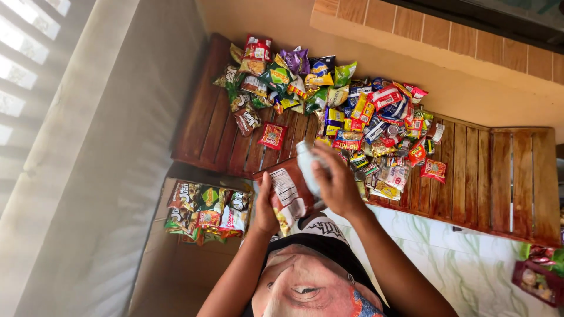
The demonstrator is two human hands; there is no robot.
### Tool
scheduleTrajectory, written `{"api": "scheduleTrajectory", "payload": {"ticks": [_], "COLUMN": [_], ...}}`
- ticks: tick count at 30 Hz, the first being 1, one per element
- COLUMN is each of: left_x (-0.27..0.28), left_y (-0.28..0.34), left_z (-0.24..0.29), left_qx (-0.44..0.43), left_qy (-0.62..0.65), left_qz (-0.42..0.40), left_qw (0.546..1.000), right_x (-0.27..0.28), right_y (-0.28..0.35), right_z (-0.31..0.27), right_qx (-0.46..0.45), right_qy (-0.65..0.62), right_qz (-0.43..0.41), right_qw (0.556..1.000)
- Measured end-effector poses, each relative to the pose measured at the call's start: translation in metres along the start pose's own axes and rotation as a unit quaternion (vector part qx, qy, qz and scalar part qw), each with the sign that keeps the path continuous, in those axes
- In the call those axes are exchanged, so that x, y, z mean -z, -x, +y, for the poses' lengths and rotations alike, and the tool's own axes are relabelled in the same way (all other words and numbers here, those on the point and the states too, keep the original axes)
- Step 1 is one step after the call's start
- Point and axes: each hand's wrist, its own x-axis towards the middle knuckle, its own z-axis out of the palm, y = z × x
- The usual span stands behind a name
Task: Wiping snack bags with a cloth and organizing them into a cardboard box.
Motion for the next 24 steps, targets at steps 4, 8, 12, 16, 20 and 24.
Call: {"api": "scheduleTrajectory", "payload": {"ticks": [4,8,12,16,20,24], "left_x": [-0.015,-0.036,0.063,0.015,0.011,0.009], "left_y": [-0.002,-0.008,-0.032,-0.023,-0.017,-0.009], "left_z": [-0.003,0.018,0.002,0.031,0.027,0.0], "left_qx": [-0.016,-0.093,-0.168,-0.177,-0.1,-0.099], "left_qy": [0.011,0.033,0.107,0.093,-0.036,-0.143], "left_qz": [0.005,0.047,-0.086,-0.105,0.028,0.02], "left_qw": [1.0,0.994,0.976,0.974,0.994,0.985], "right_x": [-0.014,-0.014,-0.022,-0.006,0.008,-0.013], "right_y": [0.007,0.018,0.042,0.036,0.004,-0.003], "right_z": [-0.022,-0.04,-0.03,-0.029,-0.029,-0.01], "right_qx": [0.071,0.107,0.206,0.187,0.103,0.048], "right_qy": [0.059,0.062,0.083,-0.005,-0.081,0.043], "right_qz": [-0.014,-0.04,-0.067,-0.161,-0.11,0.027], "right_qw": [0.996,0.992,0.973,0.969,0.985,0.998]}}
